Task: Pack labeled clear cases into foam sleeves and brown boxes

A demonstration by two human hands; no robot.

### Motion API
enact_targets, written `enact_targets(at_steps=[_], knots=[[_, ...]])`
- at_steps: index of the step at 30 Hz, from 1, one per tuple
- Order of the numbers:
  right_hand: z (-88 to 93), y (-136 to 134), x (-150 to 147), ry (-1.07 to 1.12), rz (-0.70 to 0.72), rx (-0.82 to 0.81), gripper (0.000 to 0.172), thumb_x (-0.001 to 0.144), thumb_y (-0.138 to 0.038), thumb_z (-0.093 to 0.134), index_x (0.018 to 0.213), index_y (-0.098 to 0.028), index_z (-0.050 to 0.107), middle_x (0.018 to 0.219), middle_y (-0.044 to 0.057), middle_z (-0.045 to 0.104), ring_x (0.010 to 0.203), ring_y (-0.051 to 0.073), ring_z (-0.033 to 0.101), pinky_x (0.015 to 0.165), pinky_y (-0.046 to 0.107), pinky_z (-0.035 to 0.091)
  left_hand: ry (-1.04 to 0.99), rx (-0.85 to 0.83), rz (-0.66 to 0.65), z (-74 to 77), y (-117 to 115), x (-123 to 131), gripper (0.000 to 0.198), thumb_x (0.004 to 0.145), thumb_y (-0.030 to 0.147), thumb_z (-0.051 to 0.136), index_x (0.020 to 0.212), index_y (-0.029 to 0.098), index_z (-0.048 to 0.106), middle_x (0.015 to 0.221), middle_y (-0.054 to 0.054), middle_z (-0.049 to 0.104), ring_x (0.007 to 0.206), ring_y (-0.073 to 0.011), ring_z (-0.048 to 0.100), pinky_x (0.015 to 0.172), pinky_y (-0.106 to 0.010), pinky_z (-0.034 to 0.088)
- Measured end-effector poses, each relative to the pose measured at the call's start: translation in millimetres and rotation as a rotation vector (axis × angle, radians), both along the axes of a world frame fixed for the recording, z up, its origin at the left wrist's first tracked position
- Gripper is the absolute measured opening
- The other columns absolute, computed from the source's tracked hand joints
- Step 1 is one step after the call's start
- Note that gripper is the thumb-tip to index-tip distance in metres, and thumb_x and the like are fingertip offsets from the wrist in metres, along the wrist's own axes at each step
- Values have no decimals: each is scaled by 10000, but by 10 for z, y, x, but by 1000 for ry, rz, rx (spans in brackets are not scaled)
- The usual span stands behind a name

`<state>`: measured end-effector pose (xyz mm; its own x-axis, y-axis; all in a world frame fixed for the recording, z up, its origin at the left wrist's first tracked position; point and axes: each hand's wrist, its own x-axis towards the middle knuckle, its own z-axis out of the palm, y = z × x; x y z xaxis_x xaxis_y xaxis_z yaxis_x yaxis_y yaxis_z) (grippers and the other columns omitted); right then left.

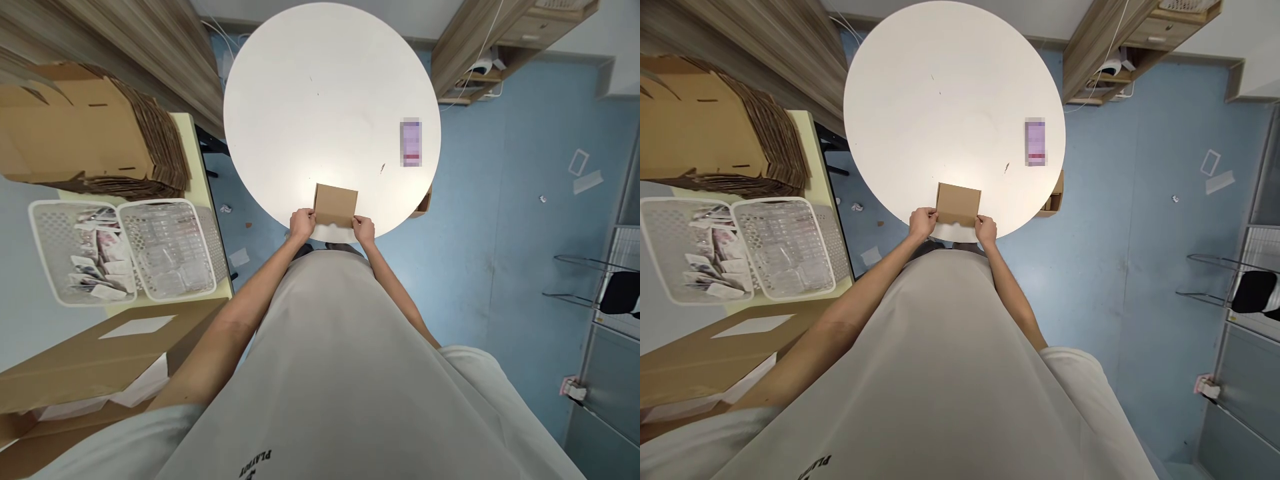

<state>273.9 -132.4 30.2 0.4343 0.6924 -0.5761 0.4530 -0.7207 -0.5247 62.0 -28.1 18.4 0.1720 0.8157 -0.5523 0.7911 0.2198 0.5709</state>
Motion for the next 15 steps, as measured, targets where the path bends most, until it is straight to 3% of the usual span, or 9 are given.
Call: enact_targets(at_steps=[8,15], knots=[[-149,-44,16,67,-38,38,371,1036,-507,498,881,-267,736,887,63,786,943,273,752,918,392,598,2,-11,61,-71,-28,-53,314,947,213,647,1163,224,875,1206,-145,860,1196,-359,775,1087,-490,586],[-294,-73,13,130,-83,64,350,1034,-466,549,1087,-226,798,938,54,819,909,243,798,924,410,656,-111,-47,-13,-114,-16,-86,461,962,204,620,1383,208,807,1402,-124,812,1161,-328,799,1107,-450,573]])
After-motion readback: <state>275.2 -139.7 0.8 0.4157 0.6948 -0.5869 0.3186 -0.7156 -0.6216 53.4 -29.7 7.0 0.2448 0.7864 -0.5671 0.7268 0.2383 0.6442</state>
